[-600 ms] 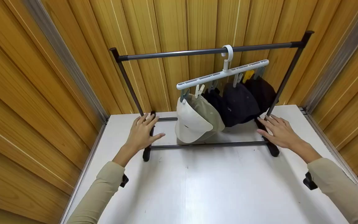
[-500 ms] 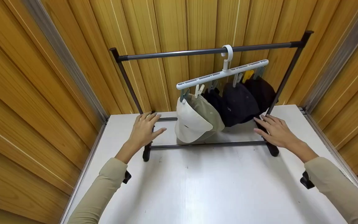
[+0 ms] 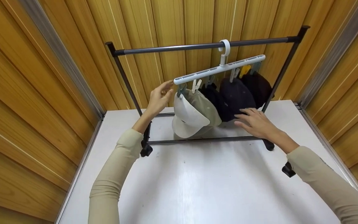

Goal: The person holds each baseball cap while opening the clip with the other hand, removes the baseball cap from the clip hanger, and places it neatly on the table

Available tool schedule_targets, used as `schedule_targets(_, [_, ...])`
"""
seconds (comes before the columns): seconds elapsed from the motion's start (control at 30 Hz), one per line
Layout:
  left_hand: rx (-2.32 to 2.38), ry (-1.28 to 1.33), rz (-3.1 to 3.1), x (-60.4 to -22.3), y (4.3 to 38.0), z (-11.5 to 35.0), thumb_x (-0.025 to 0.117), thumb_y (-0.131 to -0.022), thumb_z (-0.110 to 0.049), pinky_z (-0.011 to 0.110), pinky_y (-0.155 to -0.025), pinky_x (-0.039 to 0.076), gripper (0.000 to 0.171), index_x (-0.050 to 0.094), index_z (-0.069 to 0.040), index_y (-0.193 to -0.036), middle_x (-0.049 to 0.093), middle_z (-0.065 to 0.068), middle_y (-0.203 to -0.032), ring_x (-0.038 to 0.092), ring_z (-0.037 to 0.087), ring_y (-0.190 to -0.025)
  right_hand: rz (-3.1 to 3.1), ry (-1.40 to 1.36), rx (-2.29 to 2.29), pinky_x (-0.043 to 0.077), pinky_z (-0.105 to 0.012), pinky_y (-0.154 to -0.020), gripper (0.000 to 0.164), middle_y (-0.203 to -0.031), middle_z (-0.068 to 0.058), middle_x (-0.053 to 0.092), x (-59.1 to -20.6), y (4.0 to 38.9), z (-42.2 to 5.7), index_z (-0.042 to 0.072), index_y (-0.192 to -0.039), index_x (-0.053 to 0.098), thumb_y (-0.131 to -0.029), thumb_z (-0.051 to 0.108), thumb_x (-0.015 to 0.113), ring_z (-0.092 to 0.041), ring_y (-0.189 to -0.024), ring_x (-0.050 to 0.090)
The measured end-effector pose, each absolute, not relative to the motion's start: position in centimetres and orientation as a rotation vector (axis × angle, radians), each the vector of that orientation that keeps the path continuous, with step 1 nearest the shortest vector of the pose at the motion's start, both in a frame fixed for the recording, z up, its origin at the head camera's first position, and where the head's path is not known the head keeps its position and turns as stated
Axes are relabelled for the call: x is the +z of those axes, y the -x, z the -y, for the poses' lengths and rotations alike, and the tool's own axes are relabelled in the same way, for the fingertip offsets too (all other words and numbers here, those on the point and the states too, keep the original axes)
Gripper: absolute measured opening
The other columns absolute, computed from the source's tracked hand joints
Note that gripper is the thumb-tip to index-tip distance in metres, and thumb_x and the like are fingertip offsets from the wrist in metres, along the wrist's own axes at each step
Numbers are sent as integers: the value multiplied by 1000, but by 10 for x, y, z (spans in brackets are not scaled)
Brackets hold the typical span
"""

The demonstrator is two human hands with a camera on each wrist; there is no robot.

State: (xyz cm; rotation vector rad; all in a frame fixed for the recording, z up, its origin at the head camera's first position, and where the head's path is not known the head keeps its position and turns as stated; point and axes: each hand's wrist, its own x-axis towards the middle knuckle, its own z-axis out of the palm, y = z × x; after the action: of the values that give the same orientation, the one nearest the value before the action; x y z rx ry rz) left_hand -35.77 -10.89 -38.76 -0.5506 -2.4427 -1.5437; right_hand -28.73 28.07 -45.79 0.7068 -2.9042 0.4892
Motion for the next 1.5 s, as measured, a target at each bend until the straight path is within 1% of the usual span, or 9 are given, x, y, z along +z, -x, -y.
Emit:
schedule_targets(0.13, [-1690, 495, 2410, -382, 363, 99, 52, -106, -7, 42, -107, 49, 36, 60, -3, -140, 65, 16, -138, 61, 29, -126, 2873, -761, 515, 40, -66, -109, 44, -140, -26, 59, -448, 289, -264, 3, -133, 67, -105, 36, 57, -46, -131, 52])
schedule_targets(0.33, [-1763, 448, 2366, -382, 364, 92, 55, -104, -6, 42, -107, 50, 27, 68, 1, -127, 69, 18, -130, 63, 28, -121, 2864, -849, 553, 50, -58, -102, 39, -128, -21, 67, -436, 293, -238, 4, -129, 70, -105, 32, 58, -39, -121, 61])
schedule_targets(0.63, [-1840, 495, 2379, -379, 359, 87, 58, -100, -2, 40, -106, 52, 24, 67, 5, -121, 69, 23, -127, 67, 29, -119, 2742, -895, 652, 55, -52, -96, 35, -122, -14, 70, -422, 295, -205, 7, -128, 71, -104, 30, 60, -32, -113, 66])
schedule_targets(0.87, [-1960, 583, 2397, -380, 357, 85, 54, -102, 0, 37, -107, 51, 22, 63, 5, -121, 70, 23, -125, 68, 21, -111, 2601, -939, 904, 60, -45, -83, 31, -113, -16, 72, -416, 296, -180, -2, -126, 69, -101, 16, 64, -28, -96, 72])
schedule_targets(1.0, [-2021, 645, 2399, -379, 356, 84, 53, -103, 1, 39, -110, 49, 20, 62, 4, -120, 70, 23, -126, 67, 19, -111, 2570, -929, 1074, 60, -45, -86, 35, -116, -19, 72, -412, 299, -165, -6, -130, 65, -101, 12, 64, -30, -100, 73])
schedule_targets(1.13, [-2065, 701, 2392, -379, 355, 83, 53, -103, 0, 42, -112, 49, 18, 61, 2, -120, 69, 21, -126, 66, 19, -113, 2588, -870, 1205, 59, -44, -91, 36, -122, -20, 72, -408, 301, -151, -5, -133, 64, -101, 12, 64, -30, -105, 71])
schedule_targets(1.23, [-2077, 733, 2391, -380, 354, 82, 54, -103, -2, 42, -111, 50, 18, 61, 1, -121, 68, 19, -126, 65, 20, -113, 2598, -817, 1203, 57, -43, -90, 34, -123, -18, 73, -408, 302, -143, -3, -129, 67, -101, 15, 65, -28, -104, 70])
schedule_targets(1.43, [-2093, 821, 2365, -382, 354, 79, 56, -103, -3, 41, -110, 50, 33, 55, -1, -136, 63, 19, -136, 63, 24, -123, 2600, -748, 1239, 56, -47, -94, 29, -120, -19, 73, -409, 302, -132, -4, -123, 70, -101, 13, 63, -29, -109, 69])
schedule_targets(1.5, [-2099, 858, 2353, -383, 354, 79, 56, -103, -1, 41, -111, 49, 37, 52, -1, -140, 61, 20, -140, 61, 27, -128, 2591, -737, 1272, 55, -46, -93, 26, -116, -20, 74, -409, 302, -130, -5, -120, 71, -101, 11, 62, -28, -106, 68])
